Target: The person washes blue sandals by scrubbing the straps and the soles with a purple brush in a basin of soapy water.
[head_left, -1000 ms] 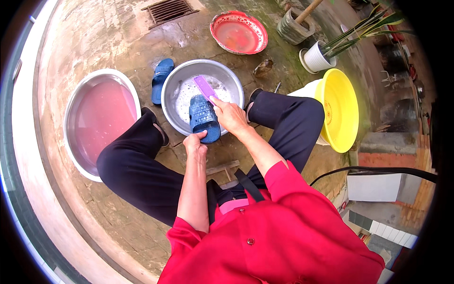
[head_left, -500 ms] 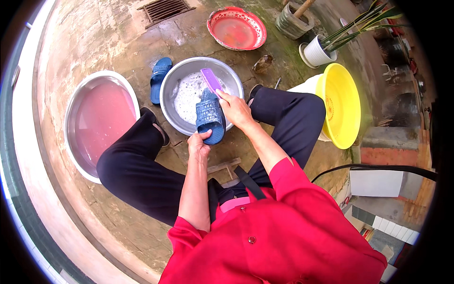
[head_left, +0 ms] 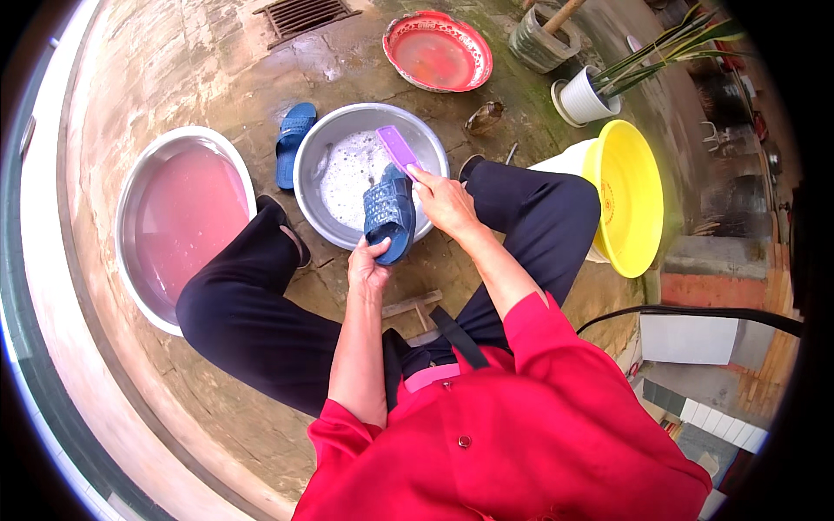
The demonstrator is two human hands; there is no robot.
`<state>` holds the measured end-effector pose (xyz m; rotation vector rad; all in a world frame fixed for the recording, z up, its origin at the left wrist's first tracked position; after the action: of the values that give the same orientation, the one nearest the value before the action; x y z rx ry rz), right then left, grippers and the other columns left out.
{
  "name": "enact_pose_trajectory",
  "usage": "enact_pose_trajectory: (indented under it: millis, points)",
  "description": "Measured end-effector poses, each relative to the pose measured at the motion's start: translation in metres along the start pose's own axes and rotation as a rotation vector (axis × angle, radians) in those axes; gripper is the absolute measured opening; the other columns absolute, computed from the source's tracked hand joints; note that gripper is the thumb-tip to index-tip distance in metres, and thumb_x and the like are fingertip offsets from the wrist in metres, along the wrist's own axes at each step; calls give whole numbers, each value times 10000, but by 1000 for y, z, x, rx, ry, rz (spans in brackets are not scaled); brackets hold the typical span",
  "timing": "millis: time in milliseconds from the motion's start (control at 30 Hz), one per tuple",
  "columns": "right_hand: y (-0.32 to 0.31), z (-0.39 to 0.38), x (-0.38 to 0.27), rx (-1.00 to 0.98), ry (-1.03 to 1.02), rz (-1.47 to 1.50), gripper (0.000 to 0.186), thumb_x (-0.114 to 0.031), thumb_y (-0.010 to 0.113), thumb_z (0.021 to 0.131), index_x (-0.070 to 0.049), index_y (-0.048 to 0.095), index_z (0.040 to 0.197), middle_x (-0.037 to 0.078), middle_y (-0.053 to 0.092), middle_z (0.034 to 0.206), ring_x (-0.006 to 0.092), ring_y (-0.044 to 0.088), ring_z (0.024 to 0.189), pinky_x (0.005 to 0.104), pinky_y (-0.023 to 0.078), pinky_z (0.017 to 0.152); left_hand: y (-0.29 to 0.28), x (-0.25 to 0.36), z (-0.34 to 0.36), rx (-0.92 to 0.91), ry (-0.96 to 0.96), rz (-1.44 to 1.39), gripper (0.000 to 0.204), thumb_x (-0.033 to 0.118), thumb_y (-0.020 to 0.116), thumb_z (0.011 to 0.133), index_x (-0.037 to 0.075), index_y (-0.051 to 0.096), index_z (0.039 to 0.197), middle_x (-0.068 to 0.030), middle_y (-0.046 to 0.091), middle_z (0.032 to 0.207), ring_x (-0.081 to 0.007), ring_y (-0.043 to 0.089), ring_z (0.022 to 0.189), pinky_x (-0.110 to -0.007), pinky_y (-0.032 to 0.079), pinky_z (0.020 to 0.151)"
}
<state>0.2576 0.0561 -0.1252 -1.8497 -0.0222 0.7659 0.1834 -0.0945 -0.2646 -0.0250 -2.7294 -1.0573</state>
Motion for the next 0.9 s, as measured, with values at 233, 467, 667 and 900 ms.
enact_pose_trajectory:
  millis: [233,467,667,900]
  points:
    - [1,-102,-24,-150,-100,25,422,-212,566,923,-283,554,1338,262,650,816,386,657,775,496,500,651,-14,19,-2,32,59,-94,478,-192,518,803,-42,524,1257,-174,617,1170,-309,625,1070,-439,524,961]
    - [-5,2,-9,-5,-53,-56,368,-252,529,937,-255,588,1300,198,671,853,396,655,799,477,509,713,1,11,-4,29,49,-17,562,-221,517,770,-46,496,1304,-184,606,1183,-321,624,1066,-439,528,947]
    - [-2,-92,-32,-164,-191,-134,458,-230,591,913,-304,528,1360,208,639,717,391,651,728,487,503,633,-13,31,-7,116,186,28,466,-191,536,793,-41,537,1233,-165,644,1111,-290,650,1018,-425,547,925]
    - [10,4,-26,-36,-66,-65,405,-253,546,934,-274,549,1339,235,665,947,400,654,852,480,523,736,-8,13,-13,139,95,75,592,-239,535,728,-51,524,1290,-174,623,1157,-306,637,1037,-427,543,920]
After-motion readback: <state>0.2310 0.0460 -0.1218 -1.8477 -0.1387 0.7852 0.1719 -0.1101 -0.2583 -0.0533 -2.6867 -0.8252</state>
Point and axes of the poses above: each hand's wrist, its own z-axis towards the middle knuckle, its own y-axis out of the palm, x = y × z, the point moved 6 cm from there along z, towards the middle knuckle
